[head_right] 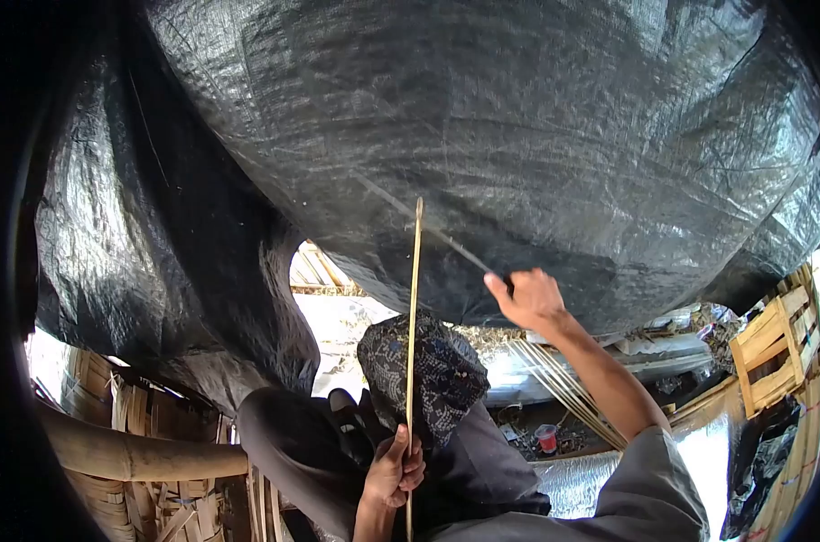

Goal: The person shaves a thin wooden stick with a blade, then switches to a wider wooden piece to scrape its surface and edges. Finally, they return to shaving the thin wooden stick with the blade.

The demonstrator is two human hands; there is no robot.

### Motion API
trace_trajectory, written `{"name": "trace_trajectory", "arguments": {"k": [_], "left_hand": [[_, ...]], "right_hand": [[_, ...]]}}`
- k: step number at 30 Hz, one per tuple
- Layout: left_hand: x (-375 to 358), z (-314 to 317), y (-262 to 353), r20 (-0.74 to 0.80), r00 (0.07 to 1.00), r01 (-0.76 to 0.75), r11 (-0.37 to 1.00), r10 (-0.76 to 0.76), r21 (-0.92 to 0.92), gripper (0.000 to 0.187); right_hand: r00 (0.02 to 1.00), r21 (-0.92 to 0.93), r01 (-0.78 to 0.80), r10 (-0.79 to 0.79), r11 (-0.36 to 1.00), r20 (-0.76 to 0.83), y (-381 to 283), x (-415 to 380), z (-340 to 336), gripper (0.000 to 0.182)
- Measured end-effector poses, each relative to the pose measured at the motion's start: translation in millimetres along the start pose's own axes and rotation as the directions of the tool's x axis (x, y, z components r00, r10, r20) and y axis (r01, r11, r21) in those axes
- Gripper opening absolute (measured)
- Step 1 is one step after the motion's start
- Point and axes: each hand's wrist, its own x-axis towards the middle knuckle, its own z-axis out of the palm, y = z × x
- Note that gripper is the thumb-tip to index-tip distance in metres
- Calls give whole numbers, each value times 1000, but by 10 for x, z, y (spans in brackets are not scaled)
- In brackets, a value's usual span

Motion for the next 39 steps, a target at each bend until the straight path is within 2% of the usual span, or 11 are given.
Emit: {"name": "trace_trajectory", "arguments": {"k": [1,5,11,19,21,22,27,29,31,35,39], "left_hand": [[11,-12,-11,15,1000,16,999,-15,-39,43],[41,-28,-8,64,997,50,994,-44,-95,43],[91,-27,14,105,992,84,989,-71,-122,44],[121,50,20,76,996,51,996,-46,-70,46],[118,58,47,76,996,44,996,-39,-76,47],[114,69,78,85,995,55,995,-47,-89,48],[114,44,88,124,991,73,989,-57,-127,49],[92,50,87,118,991,71,993,-60,-91,49],[95,68,89,98,993,77,994,-70,-76,50],[111,93,121,94,993,80,995,-73,-65,51],[119,99,113,111,991,81,993,-71,-81,50]], "right_hand": [[993,31,-72,69,997,93,-16,-74,2,62],[937,43,328,-331,944,110,-124,-305,24,59],[874,33,482,-483,875,52,-455,-327,-165,56],[907,-55,388,-370,920,199,-389,-206,-59,48],[948,7,313,-313,950,60,-209,-78,115,48],[962,83,231,-240,970,131,-196,-82,160,49],[913,150,398,-406,905,28,-365,-358,141,62],[879,-54,470,-463,881,113,-385,-348,10,62],[864,-87,503,-504,860,16,-238,-164,64,62],[977,12,210,-211,978,27,-159,2,210,59],[945,48,308,-311,950,105,-263,-137,53,61]]}}
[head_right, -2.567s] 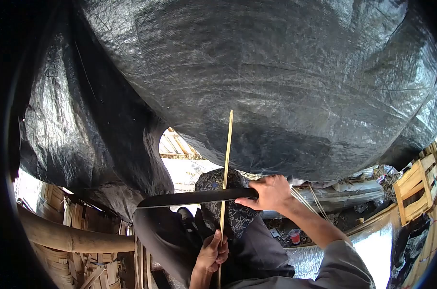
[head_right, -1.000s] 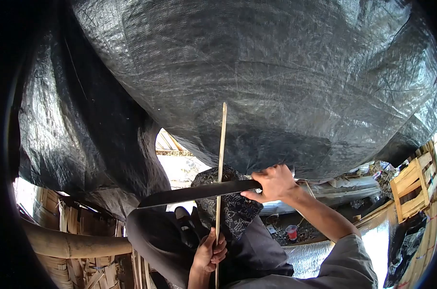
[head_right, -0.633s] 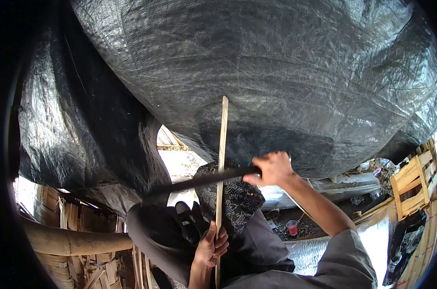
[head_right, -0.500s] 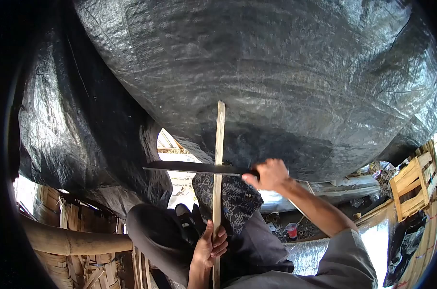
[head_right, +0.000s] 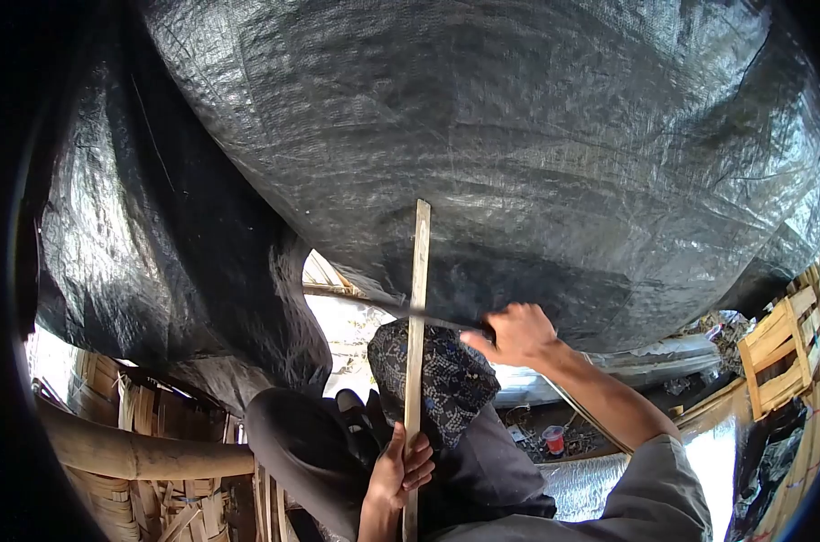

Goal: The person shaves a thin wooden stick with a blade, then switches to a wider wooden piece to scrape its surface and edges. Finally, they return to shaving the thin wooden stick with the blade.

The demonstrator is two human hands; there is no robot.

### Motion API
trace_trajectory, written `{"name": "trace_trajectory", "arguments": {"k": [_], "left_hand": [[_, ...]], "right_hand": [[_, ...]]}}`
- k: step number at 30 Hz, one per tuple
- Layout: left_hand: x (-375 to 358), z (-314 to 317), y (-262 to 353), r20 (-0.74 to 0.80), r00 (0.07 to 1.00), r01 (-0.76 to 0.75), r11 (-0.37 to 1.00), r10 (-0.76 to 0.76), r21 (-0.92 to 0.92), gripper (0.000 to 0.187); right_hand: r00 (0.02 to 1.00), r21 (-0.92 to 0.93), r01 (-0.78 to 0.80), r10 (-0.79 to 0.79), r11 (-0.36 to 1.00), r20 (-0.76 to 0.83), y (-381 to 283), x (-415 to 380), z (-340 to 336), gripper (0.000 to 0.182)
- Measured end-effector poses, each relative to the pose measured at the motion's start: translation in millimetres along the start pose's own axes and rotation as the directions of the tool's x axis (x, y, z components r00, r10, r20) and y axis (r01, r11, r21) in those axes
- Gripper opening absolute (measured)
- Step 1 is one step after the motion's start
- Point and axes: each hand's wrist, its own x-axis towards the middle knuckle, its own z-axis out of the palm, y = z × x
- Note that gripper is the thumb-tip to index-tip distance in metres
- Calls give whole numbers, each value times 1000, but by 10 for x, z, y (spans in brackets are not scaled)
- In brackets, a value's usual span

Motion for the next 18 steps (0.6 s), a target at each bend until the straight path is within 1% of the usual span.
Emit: {"name": "trace_trajectory", "arguments": {"k": [2,3,5,6,8,10,11,12,14,16,17,18], "left_hand": [[10,-9,-11,-16,1000,13,1000,-13,-4,50],[5,4,-4,-23,1000,6,1000,-6,17,51],[9,39,15,-38,999,8,999,-7,35,51],[20,64,26,-66,998,-9,998,14,69,51],[14,45,39,-85,995,-34,993,44,109,51],[33,10,42,-48,998,-31,997,35,72,52],[37,6,33,-46,998,-37,997,40,72,52],[37,6,26,-59,998,-30,997,34,69,52],[23,11,17,-79,997,-11,998,16,69,52],[12,59,28,-120,992,-20,994,32,104,51],[7,73,42,-121,992,-11,995,24,102,51],[17,80,75,-111,993,-25,994,37,111,51]], "right_hand": [[989,-76,54,-43,996,138,-59,-34,-95,50],[989,-74,50,-39,996,143,-37,-18,-95,50],[994,-158,94,-84,983,69,46,89,-103,50],[993,-138,111,-117,984,-33,170,124,25,59],[994,-127,99,-105,987,-39,155,126,143,59],[996,-169,93,-95,981,0,39,54,75,59],[997,-112,78,-76,991,21,-42,7,8,61],[992,-103,123,-125,987,-7,-77,-32,-5,63],[979,-137,204,-205,969,5,-110,-48,-59,62],[991,-175,135,-130,975,39,11,94,-64,62],[997,-135,76,-79,988,-17,109,172,-14,64],[997,-102,67,-70,993,-33,129,203,28,64]]}}
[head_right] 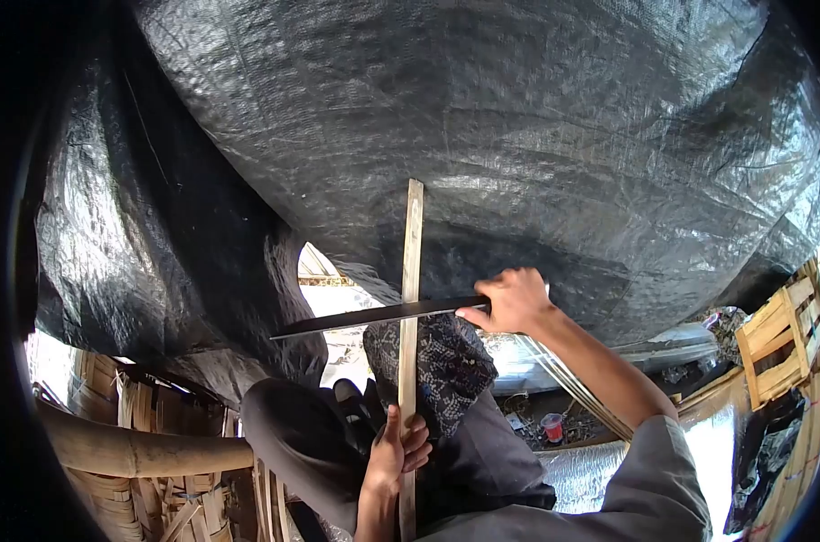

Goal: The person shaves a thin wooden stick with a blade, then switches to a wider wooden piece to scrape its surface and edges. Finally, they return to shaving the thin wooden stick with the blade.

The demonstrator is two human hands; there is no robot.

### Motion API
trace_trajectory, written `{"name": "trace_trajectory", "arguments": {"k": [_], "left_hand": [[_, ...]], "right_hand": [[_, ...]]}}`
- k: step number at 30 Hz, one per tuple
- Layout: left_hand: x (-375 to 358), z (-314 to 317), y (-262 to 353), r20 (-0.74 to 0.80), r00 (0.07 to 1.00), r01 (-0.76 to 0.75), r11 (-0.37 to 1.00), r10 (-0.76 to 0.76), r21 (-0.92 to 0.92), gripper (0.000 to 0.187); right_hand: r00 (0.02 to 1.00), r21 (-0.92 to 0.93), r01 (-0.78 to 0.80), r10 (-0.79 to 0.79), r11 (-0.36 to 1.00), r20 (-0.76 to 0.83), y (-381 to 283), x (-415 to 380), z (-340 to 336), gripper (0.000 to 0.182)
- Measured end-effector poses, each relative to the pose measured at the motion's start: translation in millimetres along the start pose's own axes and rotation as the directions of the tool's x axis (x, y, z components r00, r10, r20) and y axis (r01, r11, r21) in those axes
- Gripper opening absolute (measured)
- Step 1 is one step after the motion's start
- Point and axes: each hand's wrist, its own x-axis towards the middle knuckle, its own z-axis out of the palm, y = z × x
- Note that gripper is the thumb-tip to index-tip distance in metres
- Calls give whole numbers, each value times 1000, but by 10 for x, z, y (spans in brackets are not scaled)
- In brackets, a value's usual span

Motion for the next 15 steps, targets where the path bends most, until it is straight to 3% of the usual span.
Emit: {"name": "trace_trajectory", "arguments": {"k": [2,7,8,11,14,15], "left_hand": [[26,-6,23,13,999,-31,1000,31,4,50],[40,-52,-36,41,999,-8,999,9,-40,50],[28,-35,-39,34,999,5,999,-3,-43,50],[29,8,33,-10,1000,-21,1000,21,16,49],[46,-42,16,38,999,-16,999,17,-30,48],[55,-34,17,41,999,-18,999,19,-29,48]], "right_hand": [[991,-79,-13,24,997,132,-112,-68,20,62],[987,-5,121,-120,993,106,-220,-202,-138,62],[993,-69,112,-110,991,40,-131,-156,-66,62],[999,-24,-30,31,999,15,-49,-42,23,59],[999,-73,22,-24,997,-23,-254,-136,-113,56],[998,-36,62,-61,997,33,-257,-156,-168,56]]}}
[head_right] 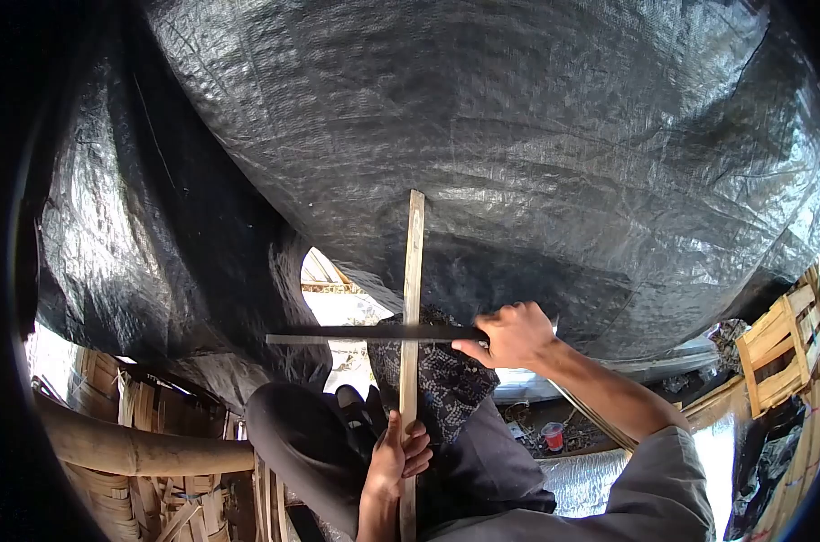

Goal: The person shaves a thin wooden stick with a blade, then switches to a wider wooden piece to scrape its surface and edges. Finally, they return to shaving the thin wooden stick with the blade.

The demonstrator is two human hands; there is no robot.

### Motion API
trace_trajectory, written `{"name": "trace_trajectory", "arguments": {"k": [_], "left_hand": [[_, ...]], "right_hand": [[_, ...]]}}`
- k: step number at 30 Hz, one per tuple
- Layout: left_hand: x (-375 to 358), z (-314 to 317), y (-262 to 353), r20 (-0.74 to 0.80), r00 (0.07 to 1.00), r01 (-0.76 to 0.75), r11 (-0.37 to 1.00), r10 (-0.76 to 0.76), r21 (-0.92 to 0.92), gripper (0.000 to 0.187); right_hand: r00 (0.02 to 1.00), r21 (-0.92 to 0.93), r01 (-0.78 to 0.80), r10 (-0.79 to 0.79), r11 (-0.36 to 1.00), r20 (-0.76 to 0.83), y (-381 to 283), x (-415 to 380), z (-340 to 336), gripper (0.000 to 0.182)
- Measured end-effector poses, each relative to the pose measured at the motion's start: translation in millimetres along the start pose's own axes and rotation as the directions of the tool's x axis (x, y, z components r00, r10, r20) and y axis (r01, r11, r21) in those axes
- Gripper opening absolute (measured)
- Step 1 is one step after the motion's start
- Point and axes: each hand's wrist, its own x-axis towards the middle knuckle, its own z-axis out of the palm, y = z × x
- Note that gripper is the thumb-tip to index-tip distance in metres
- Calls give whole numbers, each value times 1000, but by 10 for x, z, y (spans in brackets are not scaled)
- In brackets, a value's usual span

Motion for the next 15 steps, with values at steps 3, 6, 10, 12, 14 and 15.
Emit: {"name": "trace_trajectory", "arguments": {"k": [3,6,10,12,14,15], "left_hand": [[-27,7,-40,-32,999,10,1000,-10,6,47],[11,18,62,-17,999,-31,998,32,56,49],[7,3,30,-38,999,1,1000,-1,17,48],[-3,62,45,-70,997,-12,999,16,50,49],[15,72,79,-68,995,-61,994,68,95,51],[20,37,83,-66,995,-67,993,73,99,51]], "right_hand": [[994,-35,-38,41,999,99,206,136,-16,50],[998,-33,-63,63,997,8,177,136,161,61],[996,-1,69,-69,998,55,83,9,92,64],[999,0,3,-3,1000,32,237,105,179,62],[995,0,-96,96,995,-29,246,171,225,54],[994,-11,-102,101,995,-31,185,183,192,47]]}}
